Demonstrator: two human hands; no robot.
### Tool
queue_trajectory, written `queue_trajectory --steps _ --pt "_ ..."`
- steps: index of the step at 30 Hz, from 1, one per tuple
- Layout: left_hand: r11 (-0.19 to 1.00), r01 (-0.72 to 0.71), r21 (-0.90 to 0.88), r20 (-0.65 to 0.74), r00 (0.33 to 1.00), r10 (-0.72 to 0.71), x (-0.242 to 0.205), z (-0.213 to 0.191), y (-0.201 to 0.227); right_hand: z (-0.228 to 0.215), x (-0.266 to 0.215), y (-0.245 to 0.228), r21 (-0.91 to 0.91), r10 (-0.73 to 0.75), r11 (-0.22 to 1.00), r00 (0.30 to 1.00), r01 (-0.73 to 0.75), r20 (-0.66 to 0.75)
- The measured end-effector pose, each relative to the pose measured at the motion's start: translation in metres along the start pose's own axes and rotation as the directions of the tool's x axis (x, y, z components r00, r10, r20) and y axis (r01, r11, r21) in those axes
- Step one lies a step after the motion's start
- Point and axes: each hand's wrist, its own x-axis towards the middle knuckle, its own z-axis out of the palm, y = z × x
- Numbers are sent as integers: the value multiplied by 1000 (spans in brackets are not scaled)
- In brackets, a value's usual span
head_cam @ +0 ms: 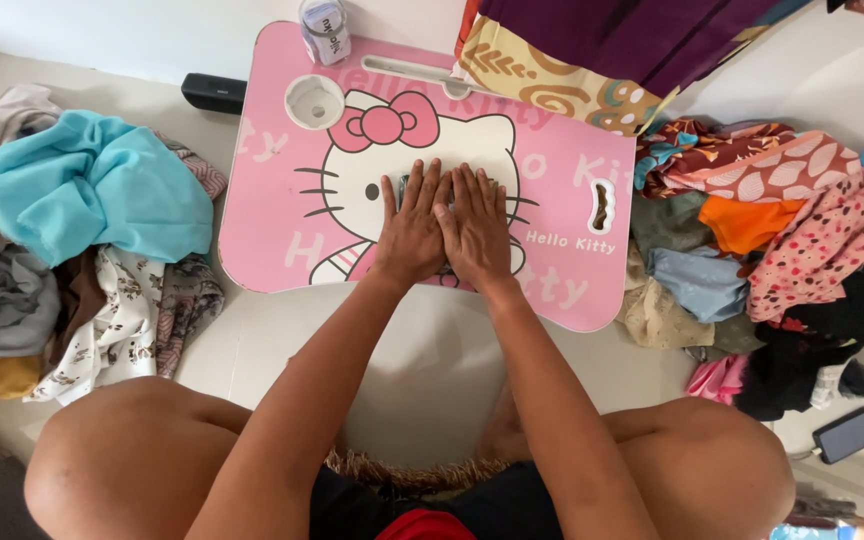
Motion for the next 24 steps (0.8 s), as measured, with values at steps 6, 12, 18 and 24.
queue_trajectory --steps 6,12,18,24 --pt "1000 2 5 19 1000 -2 0 -3 1 1 -1 1 6 5 1000 1000 -5 6" --pt "1000 -6 26 8 1000 6 -1 -4 2 1 0 1 0 4 1000 1000 -4 16" --pt "999 -6 45 17 1000 6 -1 -4 3 4 1 6 -15 -2 1000 997 3 71" --pt "994 -28 106 -43 999 33 1 4 0 -1 1 3 -5 4 1000 996 -3 89"
